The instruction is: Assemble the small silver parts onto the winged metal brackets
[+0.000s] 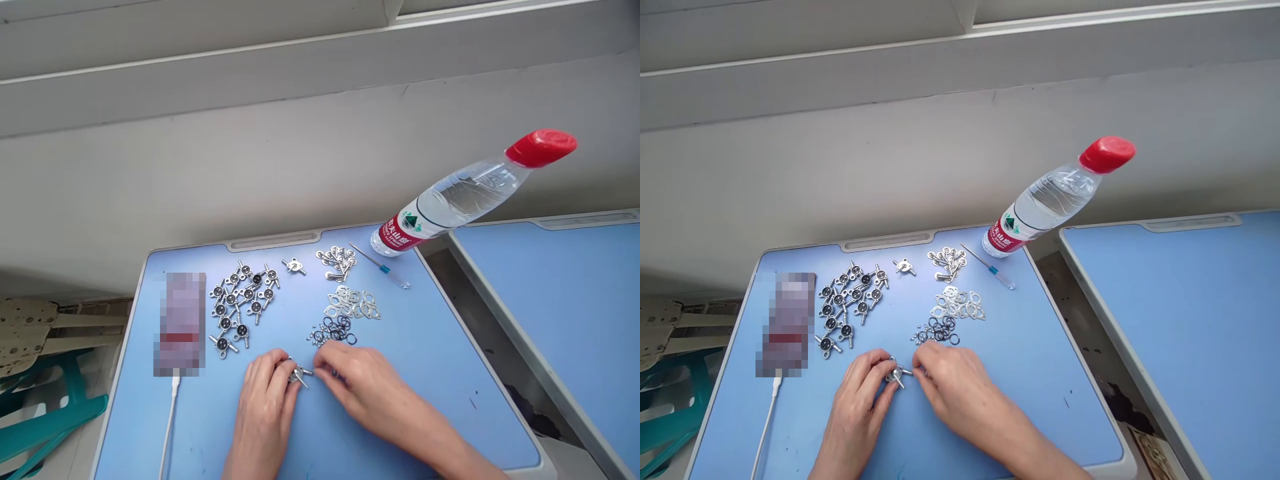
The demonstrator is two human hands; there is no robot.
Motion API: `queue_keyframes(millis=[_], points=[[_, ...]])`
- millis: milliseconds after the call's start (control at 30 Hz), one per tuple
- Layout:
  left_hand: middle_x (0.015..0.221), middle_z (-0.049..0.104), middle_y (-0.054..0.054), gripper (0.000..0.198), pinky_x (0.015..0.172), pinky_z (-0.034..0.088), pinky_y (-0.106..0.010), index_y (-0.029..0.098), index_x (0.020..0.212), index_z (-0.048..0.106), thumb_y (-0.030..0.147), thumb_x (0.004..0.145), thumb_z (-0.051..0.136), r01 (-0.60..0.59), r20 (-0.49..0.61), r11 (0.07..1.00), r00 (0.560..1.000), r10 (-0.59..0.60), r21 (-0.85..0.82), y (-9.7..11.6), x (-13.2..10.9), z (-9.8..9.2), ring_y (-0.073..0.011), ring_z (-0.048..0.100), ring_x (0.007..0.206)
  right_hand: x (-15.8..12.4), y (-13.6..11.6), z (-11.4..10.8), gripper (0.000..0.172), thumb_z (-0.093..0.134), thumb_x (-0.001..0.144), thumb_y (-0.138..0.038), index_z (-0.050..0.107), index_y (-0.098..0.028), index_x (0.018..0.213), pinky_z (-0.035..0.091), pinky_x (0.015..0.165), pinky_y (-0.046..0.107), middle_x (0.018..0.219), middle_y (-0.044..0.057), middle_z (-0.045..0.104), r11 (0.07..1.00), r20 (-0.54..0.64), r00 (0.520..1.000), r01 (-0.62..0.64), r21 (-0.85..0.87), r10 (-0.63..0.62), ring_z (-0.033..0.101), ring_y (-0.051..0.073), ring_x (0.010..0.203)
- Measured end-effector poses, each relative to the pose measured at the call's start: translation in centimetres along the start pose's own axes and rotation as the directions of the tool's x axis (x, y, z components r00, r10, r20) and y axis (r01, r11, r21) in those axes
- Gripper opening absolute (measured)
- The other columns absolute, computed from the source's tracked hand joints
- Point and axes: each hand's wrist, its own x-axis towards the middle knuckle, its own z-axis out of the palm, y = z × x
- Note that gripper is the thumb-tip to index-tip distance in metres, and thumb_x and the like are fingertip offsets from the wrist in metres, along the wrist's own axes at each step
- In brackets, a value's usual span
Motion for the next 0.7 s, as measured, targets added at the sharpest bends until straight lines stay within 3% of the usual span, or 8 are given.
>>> queue_keyframes(millis=[100, 167, 500, 700], points=[[0.099, 0.065, -0.007, 0.018, 0.074, 0.055, -0.030, 0.020, 0.103, 0.059, 0.016, 0.099, 0.042, -0.009, -0.006, 1.000, 1.000, 0.009, -0.005, 0.0, 0.2, -0.1, -0.0192, 0.065, 0.088, 0.1, 1.5, -1.6, 0.014, 0.046, 0.093, -0.014, 0.056, -0.021, 0.086, 0.039, 0.057, 0.025, 0.077, 0.000, 0.064, 0.998, -0.147, 0.987, -0.066, 0.002, 0.066, 0.059, 0.014, 0.063], [0.099, 0.065, -0.007, 0.018, 0.074, 0.055, -0.030, 0.020, 0.102, 0.059, 0.016, 0.098, 0.042, -0.012, -0.006, 1.000, 1.000, 0.012, -0.007, 0.0, 0.2, -0.2, -0.0191, 0.065, 0.088, 0.0, 2.2, -2.2, 0.015, 0.046, 0.093, -0.013, 0.056, -0.021, 0.083, 0.038, 0.055, 0.025, 0.076, 0.000, 0.063, 0.995, -0.172, 0.981, -0.101, -0.026, 0.095, 0.057, 0.014, 0.061], [0.099, 0.064, -0.007, 0.017, 0.074, 0.056, -0.031, 0.020, 0.103, 0.058, 0.017, 0.099, 0.042, -0.012, -0.015, 1.000, 1.000, 0.012, -0.010, -0.2, 0.1, -0.1, -0.0196, 0.065, 0.088, 0.3, 0.8, -1.1, 0.012, 0.054, 0.090, -0.010, 0.060, -0.020, 0.087, 0.031, 0.051, 0.026, 0.081, 0.000, 0.062, 0.988, -0.053, 0.998, 0.030, -0.153, -0.039, 0.059, 0.014, 0.062], [0.099, 0.063, -0.007, 0.016, 0.074, 0.056, -0.031, 0.020, 0.103, 0.057, 0.016, 0.098, 0.042, -0.001, 0.012, 1.000, 1.000, 0.001, -0.011, -0.1, 0.0, -0.2, -0.0197, 0.064, 0.088, 0.5, 0.7, -0.8, 0.014, 0.053, 0.089, -0.008, 0.057, -0.019, 0.081, 0.023, 0.048, 0.026, 0.080, 0.000, 0.059, 0.971, -0.005, 0.999, 0.037, -0.237, -0.039, 0.056, 0.013, 0.058]])
